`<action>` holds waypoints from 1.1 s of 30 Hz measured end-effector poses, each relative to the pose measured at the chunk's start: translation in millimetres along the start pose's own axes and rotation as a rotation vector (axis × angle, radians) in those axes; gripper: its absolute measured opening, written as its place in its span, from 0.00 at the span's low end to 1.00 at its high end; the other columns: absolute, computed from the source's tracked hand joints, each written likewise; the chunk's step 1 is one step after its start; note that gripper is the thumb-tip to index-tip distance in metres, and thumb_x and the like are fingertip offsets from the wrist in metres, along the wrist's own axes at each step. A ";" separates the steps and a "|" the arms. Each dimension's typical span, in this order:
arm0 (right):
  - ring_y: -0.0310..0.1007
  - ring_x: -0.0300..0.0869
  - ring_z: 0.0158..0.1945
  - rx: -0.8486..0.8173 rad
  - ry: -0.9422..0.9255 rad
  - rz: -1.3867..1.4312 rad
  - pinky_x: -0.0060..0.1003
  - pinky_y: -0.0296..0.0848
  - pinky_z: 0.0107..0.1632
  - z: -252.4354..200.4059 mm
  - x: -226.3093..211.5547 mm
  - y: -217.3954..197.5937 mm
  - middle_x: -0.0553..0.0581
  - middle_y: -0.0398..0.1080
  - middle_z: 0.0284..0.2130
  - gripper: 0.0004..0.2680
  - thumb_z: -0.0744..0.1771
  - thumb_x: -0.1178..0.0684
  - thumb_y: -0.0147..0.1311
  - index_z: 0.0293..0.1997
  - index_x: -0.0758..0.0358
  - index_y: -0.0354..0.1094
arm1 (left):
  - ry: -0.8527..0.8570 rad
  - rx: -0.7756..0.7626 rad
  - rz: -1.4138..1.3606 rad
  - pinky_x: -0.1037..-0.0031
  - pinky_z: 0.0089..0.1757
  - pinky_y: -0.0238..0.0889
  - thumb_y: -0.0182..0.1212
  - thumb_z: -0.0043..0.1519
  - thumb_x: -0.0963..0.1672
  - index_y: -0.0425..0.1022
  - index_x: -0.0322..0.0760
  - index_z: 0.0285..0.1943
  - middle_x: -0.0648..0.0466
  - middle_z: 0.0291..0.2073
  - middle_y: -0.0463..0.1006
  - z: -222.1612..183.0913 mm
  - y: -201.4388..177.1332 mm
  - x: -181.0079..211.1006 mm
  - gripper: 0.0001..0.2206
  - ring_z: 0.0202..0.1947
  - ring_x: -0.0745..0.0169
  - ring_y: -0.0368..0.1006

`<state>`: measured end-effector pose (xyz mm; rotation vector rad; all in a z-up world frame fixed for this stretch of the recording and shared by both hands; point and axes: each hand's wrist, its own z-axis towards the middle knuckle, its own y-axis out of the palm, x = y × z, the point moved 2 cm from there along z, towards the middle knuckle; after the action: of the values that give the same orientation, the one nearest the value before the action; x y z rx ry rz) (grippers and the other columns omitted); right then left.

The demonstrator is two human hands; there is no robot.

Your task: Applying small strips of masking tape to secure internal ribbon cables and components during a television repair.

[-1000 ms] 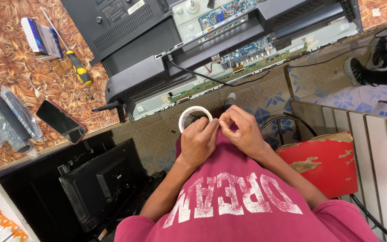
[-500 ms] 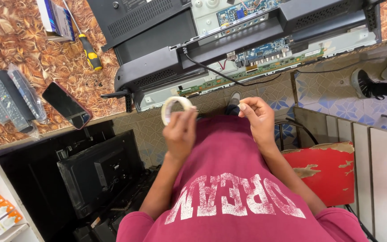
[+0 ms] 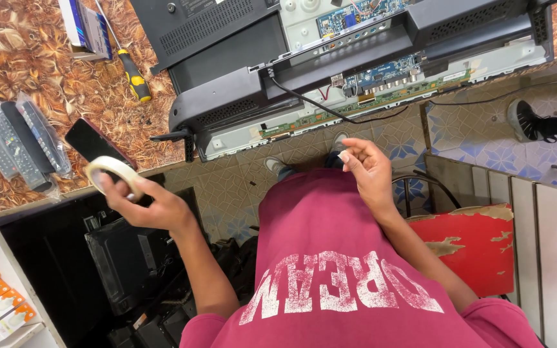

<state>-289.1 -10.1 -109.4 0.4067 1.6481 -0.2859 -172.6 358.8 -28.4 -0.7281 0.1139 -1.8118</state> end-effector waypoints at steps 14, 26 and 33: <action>0.72 0.36 0.27 -0.065 0.000 -0.056 0.29 0.71 0.37 -0.2 -6.6 -2.0 0.56 0.68 0.29 0.05 0.69 0.65 0.56 0.48 0.73 0.74 | -0.106 -0.464 -0.078 0.58 0.54 0.65 0.68 0.63 0.38 0.79 0.38 0.57 0.45 0.41 0.79 -51.7 77.8 -123.3 0.13 0.47 0.42 0.78; 0.73 0.36 0.28 -0.052 0.044 -0.061 0.30 0.71 0.38 1.9 -5.9 -16.2 0.56 0.70 0.27 0.05 0.68 0.64 0.56 0.48 0.72 0.74 | -0.103 -0.131 -0.103 0.60 0.51 0.59 0.56 0.67 0.37 0.73 0.35 0.55 0.49 0.43 0.73 -47.6 55.1 -37.1 0.09 0.44 0.51 0.67; 0.69 0.35 0.27 -0.092 0.072 -0.091 0.29 0.69 0.36 11.8 -12.2 -14.0 0.56 0.69 0.23 0.06 0.69 0.63 0.56 0.48 0.70 0.74 | -0.067 -0.458 -0.499 0.67 0.42 0.64 0.64 0.64 0.41 0.80 0.37 0.50 0.53 0.38 0.80 -129.4 58.3 84.9 0.07 0.35 0.56 0.73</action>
<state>-283.3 -28.9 -99.5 0.2759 1.7466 -0.2647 -208.3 226.8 -121.2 -1.2214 0.3343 -2.2629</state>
